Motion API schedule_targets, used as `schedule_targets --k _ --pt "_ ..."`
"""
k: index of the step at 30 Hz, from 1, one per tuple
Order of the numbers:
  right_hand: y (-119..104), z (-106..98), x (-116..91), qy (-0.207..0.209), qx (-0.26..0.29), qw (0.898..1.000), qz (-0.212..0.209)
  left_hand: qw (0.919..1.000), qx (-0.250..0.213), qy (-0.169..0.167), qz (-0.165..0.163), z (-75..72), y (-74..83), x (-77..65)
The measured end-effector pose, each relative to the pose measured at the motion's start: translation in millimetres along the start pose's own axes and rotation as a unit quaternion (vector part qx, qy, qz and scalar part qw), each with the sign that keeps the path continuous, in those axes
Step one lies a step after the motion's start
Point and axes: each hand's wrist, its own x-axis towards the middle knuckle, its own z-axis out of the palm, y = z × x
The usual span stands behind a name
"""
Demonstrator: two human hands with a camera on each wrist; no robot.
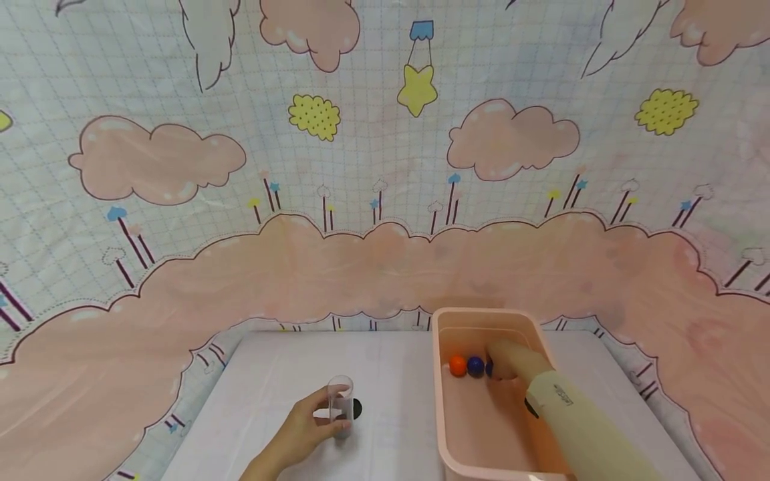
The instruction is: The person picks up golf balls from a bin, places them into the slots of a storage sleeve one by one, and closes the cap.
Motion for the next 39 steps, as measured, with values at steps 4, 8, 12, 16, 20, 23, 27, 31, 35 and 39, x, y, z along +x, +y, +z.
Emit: schedule_targets --k 4,8,12,16,20,23,27,31,35,39 --pt "-17 -14 -10 0.013 -0.009 1.000 0.007 0.9999 0.007 0.011 0.010 0.1 5.5 3.6" --pt "-29 -29 -21 -0.008 -0.014 1.000 -0.001 0.9994 0.022 0.023 0.015 0.1 11.0 7.8" --pt "-37 -39 -27 -0.021 -0.006 1.000 -0.008 0.9988 0.034 0.023 0.026 0.2 14.5 10.4" --pt "-42 -46 -33 -0.008 -0.007 0.999 -0.031 0.9986 0.042 0.020 0.026 0.3 18.4 12.4" --pt "-49 -54 -41 0.013 -0.001 0.999 -0.044 0.9988 0.044 0.013 0.014 -0.6 23.7 14.4" --pt "-54 -61 -46 0.022 0.002 0.999 -0.048 0.9989 0.047 0.007 0.005 -1.9 27.5 16.0" --pt "-62 -67 -52 0.025 0.010 0.999 -0.044 0.9988 0.049 0.004 0.004 -2.6 30.8 18.1" --pt "-70 -72 -57 0.036 0.011 0.998 -0.048 0.9986 0.052 0.006 0.010 -2.6 34.0 20.3" --pt "-79 -73 -63 0.058 0.017 0.996 -0.069 0.9983 0.057 0.009 0.010 -2.6 38.7 21.9" --pt "-88 -72 -68 0.057 0.050 0.995 -0.070 0.9981 0.059 0.014 0.005 -1.9 44.2 23.2"
